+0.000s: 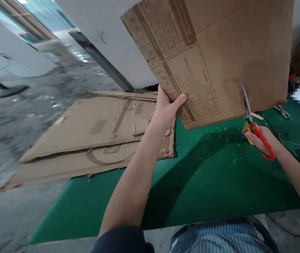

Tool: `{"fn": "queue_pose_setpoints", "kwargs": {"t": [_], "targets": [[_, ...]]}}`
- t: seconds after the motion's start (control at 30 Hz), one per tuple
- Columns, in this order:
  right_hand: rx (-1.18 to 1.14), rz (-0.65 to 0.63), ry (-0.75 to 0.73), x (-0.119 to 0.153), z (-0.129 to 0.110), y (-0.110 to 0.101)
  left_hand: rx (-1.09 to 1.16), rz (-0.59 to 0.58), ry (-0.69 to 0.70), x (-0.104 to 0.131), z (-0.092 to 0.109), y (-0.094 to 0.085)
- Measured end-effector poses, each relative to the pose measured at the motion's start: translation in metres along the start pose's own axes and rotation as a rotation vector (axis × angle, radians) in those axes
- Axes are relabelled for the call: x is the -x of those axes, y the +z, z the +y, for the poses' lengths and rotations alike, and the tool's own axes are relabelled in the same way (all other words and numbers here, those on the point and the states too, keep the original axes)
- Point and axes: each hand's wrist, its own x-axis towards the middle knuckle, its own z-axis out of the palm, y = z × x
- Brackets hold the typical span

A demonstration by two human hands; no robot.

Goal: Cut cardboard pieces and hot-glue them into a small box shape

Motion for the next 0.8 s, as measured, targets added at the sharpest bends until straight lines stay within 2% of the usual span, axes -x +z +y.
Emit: {"fn": "queue_pose_setpoints", "kwargs": {"t": [0.2,0.47,0.8], "targets": [[-0.030,0.032,0.061,-0.005,0.011,0.004,-0.010,0.031,0.012,0.000,0.001,0.004],[0.174,0.121,0.109,-0.011,-0.007,0.015,0.046,0.059,-0.027,0.002,0.003,0.005],[0.173,0.126,0.125,-0.018,-0.004,0.018,0.099,0.151,-0.089,0.007,-0.006,0.007]]}}
